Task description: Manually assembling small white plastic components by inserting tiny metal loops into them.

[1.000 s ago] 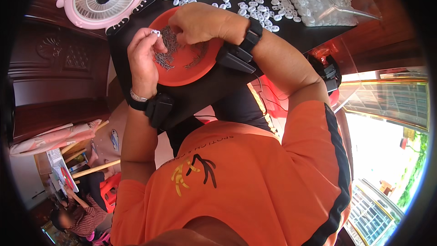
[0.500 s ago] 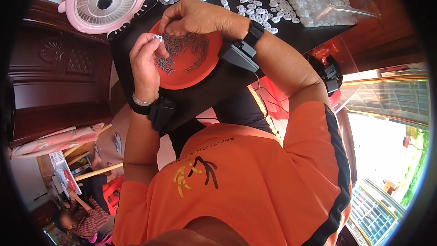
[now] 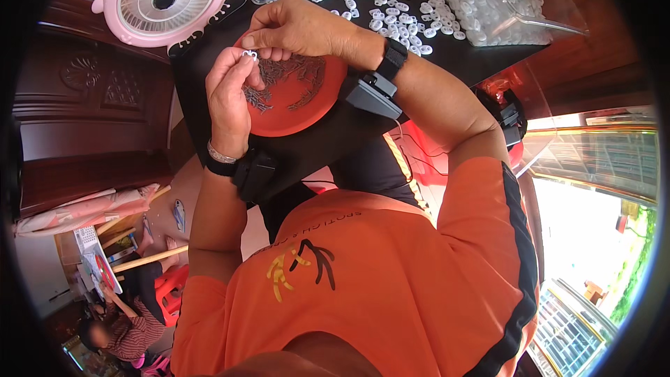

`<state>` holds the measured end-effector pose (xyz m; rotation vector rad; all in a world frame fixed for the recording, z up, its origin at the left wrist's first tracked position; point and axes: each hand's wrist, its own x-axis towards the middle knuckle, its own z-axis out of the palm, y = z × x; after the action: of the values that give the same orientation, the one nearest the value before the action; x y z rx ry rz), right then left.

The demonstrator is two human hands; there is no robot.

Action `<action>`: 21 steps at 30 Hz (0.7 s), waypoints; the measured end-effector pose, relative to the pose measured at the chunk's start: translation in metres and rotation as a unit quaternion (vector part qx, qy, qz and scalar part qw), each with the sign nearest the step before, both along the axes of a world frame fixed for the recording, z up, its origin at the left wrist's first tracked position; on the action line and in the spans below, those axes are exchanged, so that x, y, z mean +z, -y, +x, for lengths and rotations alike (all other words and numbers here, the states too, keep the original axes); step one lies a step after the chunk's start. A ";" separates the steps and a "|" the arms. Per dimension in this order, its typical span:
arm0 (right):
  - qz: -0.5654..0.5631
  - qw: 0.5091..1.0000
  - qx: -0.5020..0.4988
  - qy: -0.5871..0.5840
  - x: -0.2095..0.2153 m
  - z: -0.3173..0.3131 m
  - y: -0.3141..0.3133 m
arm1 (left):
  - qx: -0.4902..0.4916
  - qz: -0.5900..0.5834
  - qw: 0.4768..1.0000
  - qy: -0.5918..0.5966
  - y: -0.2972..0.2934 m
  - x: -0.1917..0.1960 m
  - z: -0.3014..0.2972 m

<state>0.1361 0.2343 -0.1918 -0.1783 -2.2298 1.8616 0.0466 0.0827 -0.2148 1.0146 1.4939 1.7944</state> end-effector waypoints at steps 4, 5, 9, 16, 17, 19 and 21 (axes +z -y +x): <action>0.007 1.000 -0.003 0.001 0.002 0.000 0.002 | 0.007 -0.009 1.000 0.002 0.000 0.000 0.000; -0.002 1.000 -0.009 -0.006 0.000 0.000 0.000 | 0.012 -0.019 1.000 0.003 0.000 0.001 0.001; 0.007 1.000 -0.002 -0.010 0.001 0.001 -0.002 | 0.015 -0.021 1.000 0.005 0.000 0.002 0.001; 0.022 1.000 0.013 -0.010 0.001 0.002 0.001 | 0.010 -0.023 1.000 0.005 0.000 0.000 0.001; 0.025 1.000 0.012 -0.007 0.000 0.002 0.001 | 0.002 -0.025 1.000 0.003 0.000 -0.001 0.000; 0.028 1.000 0.011 -0.005 -0.001 0.001 0.001 | 0.003 -0.029 1.000 0.002 0.001 0.000 0.001; 0.036 0.999 0.016 -0.003 -0.002 0.000 0.002 | 0.003 -0.033 0.999 0.000 0.001 0.000 0.000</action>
<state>0.1366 0.2328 -0.1937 -0.1261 -2.3054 1.7917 0.0470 0.0815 -0.2147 0.9773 1.5475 1.7381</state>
